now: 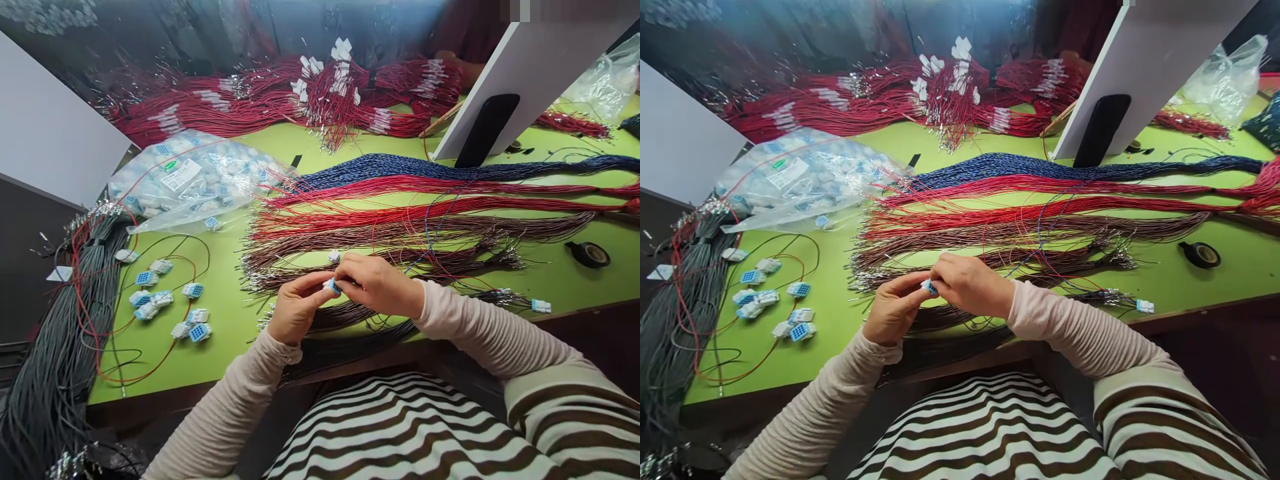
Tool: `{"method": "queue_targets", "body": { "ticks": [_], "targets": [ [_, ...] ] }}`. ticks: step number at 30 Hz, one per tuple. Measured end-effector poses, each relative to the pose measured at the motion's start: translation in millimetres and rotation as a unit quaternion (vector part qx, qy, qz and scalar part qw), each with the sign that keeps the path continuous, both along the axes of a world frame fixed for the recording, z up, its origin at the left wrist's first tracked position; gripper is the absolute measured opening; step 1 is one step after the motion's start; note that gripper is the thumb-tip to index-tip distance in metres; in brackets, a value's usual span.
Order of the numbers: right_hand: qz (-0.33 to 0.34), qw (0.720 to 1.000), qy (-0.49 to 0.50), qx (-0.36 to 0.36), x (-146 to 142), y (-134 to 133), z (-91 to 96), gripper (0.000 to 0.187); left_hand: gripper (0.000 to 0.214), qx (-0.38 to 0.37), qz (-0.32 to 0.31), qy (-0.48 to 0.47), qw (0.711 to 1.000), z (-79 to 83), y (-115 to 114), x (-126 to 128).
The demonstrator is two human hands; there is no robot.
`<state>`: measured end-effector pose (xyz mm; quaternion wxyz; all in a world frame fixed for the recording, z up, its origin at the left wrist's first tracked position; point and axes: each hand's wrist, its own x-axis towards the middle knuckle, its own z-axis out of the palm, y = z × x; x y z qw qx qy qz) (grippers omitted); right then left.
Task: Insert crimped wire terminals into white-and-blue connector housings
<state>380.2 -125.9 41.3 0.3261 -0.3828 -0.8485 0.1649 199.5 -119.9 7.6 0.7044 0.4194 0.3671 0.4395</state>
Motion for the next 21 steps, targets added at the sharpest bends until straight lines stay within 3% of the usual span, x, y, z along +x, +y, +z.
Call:
{"method": "queue_targets", "body": {
  "ticks": [4,9,11,15,21],
  "targets": [
    [0.011,0.999,0.028,-0.012,-1,-1,-1.7,0.011,0.03,0.018,0.012,0.012,1.0,-0.6,0,0],
    [0.031,0.974,0.146,-0.17,5,-3,1.9,0.011,0.029,0.007,-0.018,-0.021,1.0,0.4,0,-1],
    [0.016,0.979,0.14,-0.149,4,-5,0.1,0.012,0.028,0.011,-0.024,-0.02,0.999,0.2,0,-2],
    [-0.017,0.998,0.06,0.0,-3,-7,-7.1,0.013,0.028,0.051,-0.011,0.017,0.998,-1.2,-2,-2],
    [0.047,0.998,0.034,-0.032,13,15,4.3,0.013,0.026,0.011,0.018,0.009,1.0,0.7,1,-5]
  ]
}}
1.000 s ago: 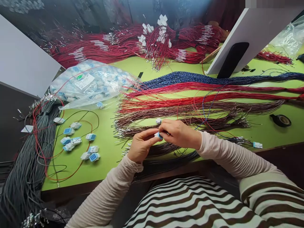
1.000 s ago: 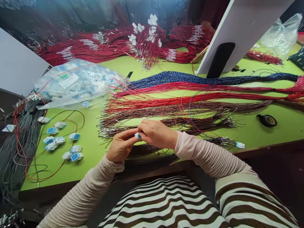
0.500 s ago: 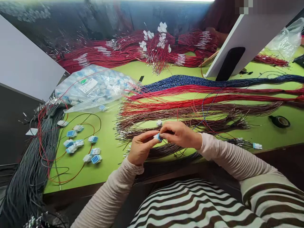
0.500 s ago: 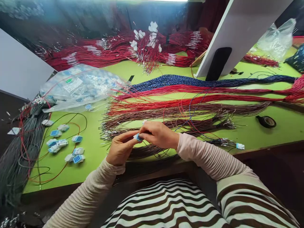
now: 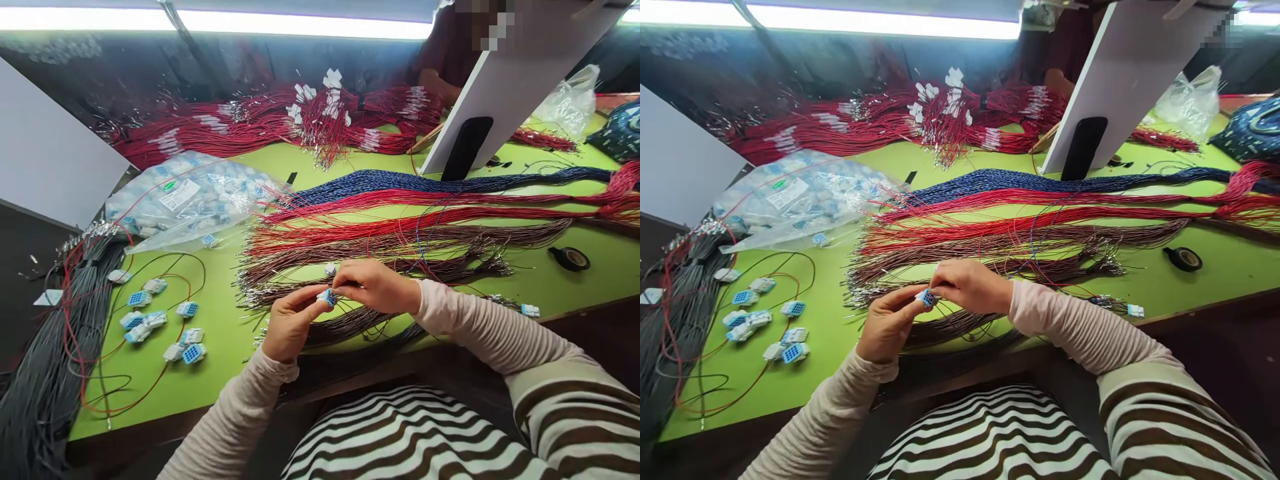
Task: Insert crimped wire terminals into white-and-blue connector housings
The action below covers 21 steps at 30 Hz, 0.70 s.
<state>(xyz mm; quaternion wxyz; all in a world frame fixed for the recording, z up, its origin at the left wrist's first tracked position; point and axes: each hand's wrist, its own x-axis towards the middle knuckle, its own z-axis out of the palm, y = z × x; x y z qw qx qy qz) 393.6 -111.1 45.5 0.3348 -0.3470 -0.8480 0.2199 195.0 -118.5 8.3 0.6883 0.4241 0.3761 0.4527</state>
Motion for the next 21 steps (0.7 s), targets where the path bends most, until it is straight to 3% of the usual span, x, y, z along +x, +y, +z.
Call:
{"method": "queue_targets", "body": {
  "ticks": [3,6,9,13,18,21],
  "targets": [
    [-0.075,0.991,-0.104,-0.036,34,38,8.4,0.018,0.027,-0.024,0.021,0.002,0.999,2.0,2,0],
    [-0.233,0.932,-0.265,-0.079,72,85,5.3,0.027,0.029,-0.044,0.019,0.003,0.999,3.6,1,2],
    [-0.261,0.9,-0.331,-0.115,83,120,-5.1,0.03,0.03,-0.064,0.003,0.009,0.998,3.6,0,5],
    [-0.177,0.917,-0.337,-0.121,38,139,-13.2,0.04,0.03,-0.08,-0.017,0.017,0.996,1.1,2,6],
    [-0.114,0.947,-0.292,-0.064,-46,143,-16.0,0.041,0.031,-0.093,-0.022,0.021,0.995,-0.6,3,6],
    [-0.053,0.965,-0.253,-0.043,-82,142,-20.4,0.046,0.031,-0.093,-0.026,0.027,0.995,-0.9,3,7]
  ]
}}
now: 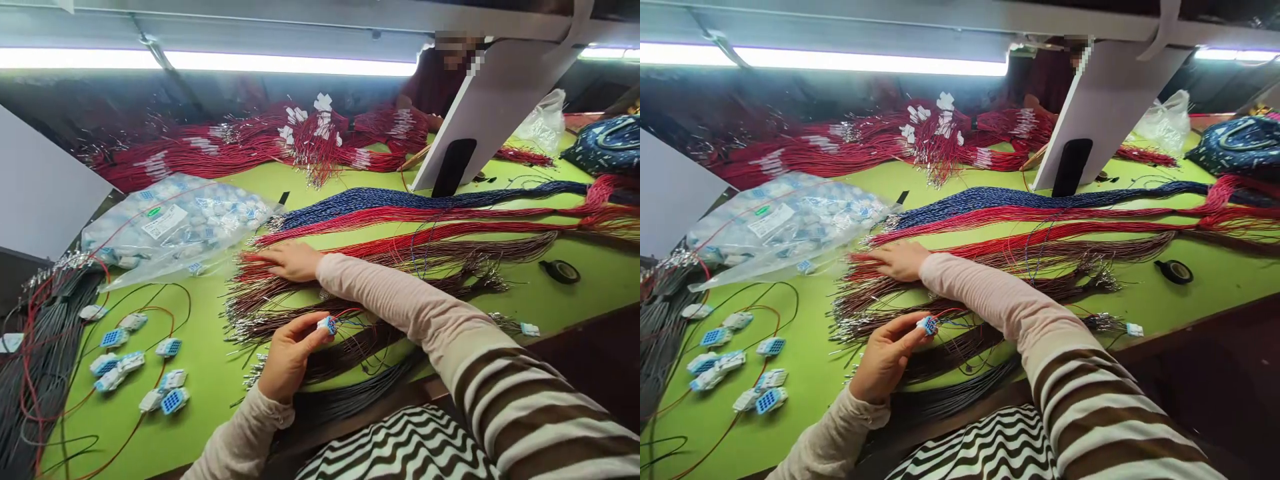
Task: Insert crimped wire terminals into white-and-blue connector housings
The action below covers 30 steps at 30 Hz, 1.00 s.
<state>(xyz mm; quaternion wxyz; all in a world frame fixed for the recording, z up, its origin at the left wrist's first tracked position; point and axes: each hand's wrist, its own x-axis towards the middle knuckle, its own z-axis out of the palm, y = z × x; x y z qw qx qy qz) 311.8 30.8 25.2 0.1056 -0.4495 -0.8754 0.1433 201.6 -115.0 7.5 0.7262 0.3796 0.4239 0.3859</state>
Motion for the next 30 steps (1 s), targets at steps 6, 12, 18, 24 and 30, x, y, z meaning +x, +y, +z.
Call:
{"method": "queue_targets", "body": {
  "ticks": [6,12,18,24,30],
  "targets": [
    [0.03,0.999,0.013,0.013,-13,-1,-4.2,0.046,0.034,-0.002,0.0,0.008,1.0,-0.1,0,-2],
    [-0.088,0.987,-0.106,0.077,81,28,12.0,0.032,0.034,-0.018,0.005,-0.002,1.0,1.8,-1,-1],
    [-0.173,0.958,-0.216,0.07,145,38,17.3,0.031,0.033,-0.013,0.004,-0.003,1.0,2.9,1,0],
    [-0.194,0.953,-0.224,0.069,152,37,28.8,0.038,0.031,-0.019,-0.004,-0.001,1.0,0.5,1,-2],
    [-0.134,0.982,-0.11,0.076,109,47,33.4,0.03,0.032,-0.013,-0.008,-0.003,1.0,0.3,3,0]
  ]
}}
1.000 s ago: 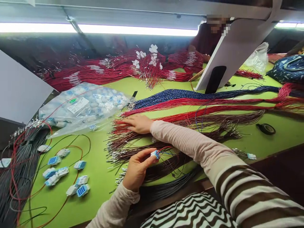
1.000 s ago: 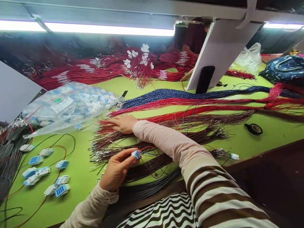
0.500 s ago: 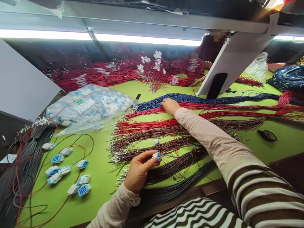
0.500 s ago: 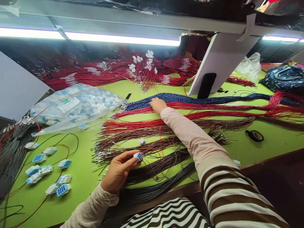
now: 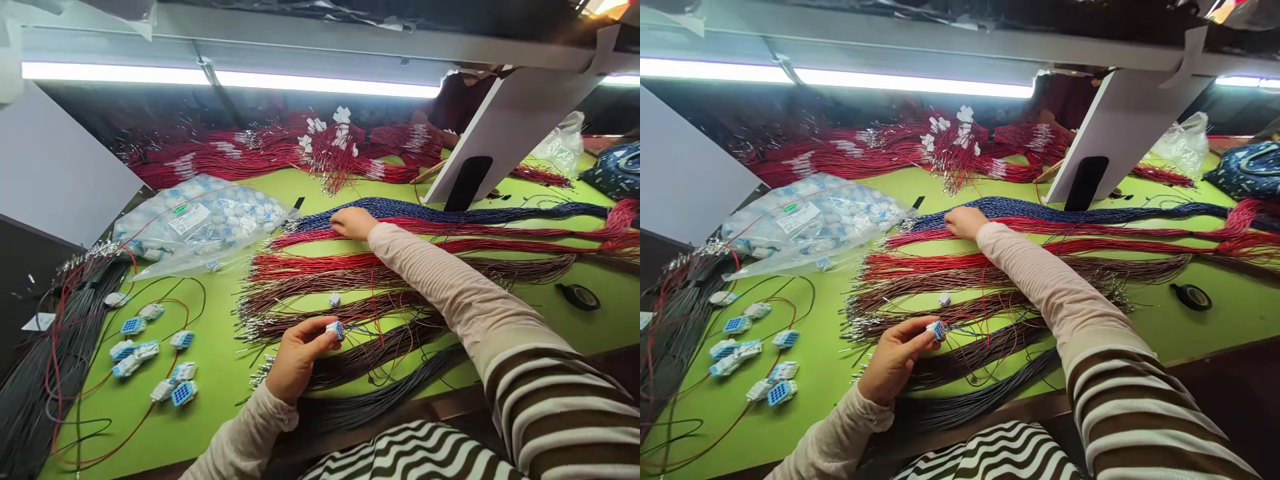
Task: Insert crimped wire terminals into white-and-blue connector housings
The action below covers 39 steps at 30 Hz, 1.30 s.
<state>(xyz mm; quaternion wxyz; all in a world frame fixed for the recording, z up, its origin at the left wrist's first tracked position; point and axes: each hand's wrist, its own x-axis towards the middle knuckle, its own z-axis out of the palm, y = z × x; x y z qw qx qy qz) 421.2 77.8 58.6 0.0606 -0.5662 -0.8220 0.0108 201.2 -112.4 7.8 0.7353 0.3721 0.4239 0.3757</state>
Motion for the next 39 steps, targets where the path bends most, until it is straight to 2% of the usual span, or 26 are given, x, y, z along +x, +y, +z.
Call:
{"method": "queue_targets", "body": {
  "ticks": [2,5,9,11,14,16,18,24,32,35,39],
  "targets": [
    [0.066,0.996,0.054,-0.022,-28,5,3.9,0.026,0.032,0.009,0.006,0.002,1.0,0.5,0,0],
    [0.119,0.98,0.156,-0.036,-63,9,16.0,0.026,0.032,0.023,0.013,0.0,1.0,0.1,0,1],
    [0.173,0.945,0.26,-0.099,-79,-5,30.7,0.026,0.032,0.035,0.008,-0.004,0.999,-1.4,1,0],
    [0.193,0.912,0.333,-0.145,-75,-19,33.7,0.02,0.033,0.035,0.011,-0.007,0.999,-1.0,1,-1],
    [0.199,0.831,0.468,-0.223,-64,-49,34.5,0.032,0.034,0.015,0.017,-0.028,0.999,3.1,0,0],
    [0.188,0.781,0.538,-0.257,-58,-71,34.2,0.032,0.034,0.001,0.019,-0.049,0.999,8.2,-1,2],
    [0.176,0.754,0.577,-0.26,-51,-91,33.8,0.031,0.035,-0.004,0.015,-0.064,0.998,14.7,-2,4],
    [0.182,0.754,0.581,-0.247,-27,-133,30.4,0.031,0.034,0.014,0.003,-0.057,0.998,28.5,-3,13],
    [0.128,0.76,0.599,-0.22,-4,-159,10.4,0.019,0.034,0.013,0.008,-0.079,0.997,12.0,3,17],
    [0.102,0.774,0.598,-0.179,-5,-164,3.5,0.023,0.034,0.008,0.017,-0.083,0.996,9.9,3,15],
    [0.088,0.819,0.561,-0.087,-7,-170,0.9,0.025,0.036,0.012,0.029,-0.073,0.997,10.2,2,14]
  ]
}}
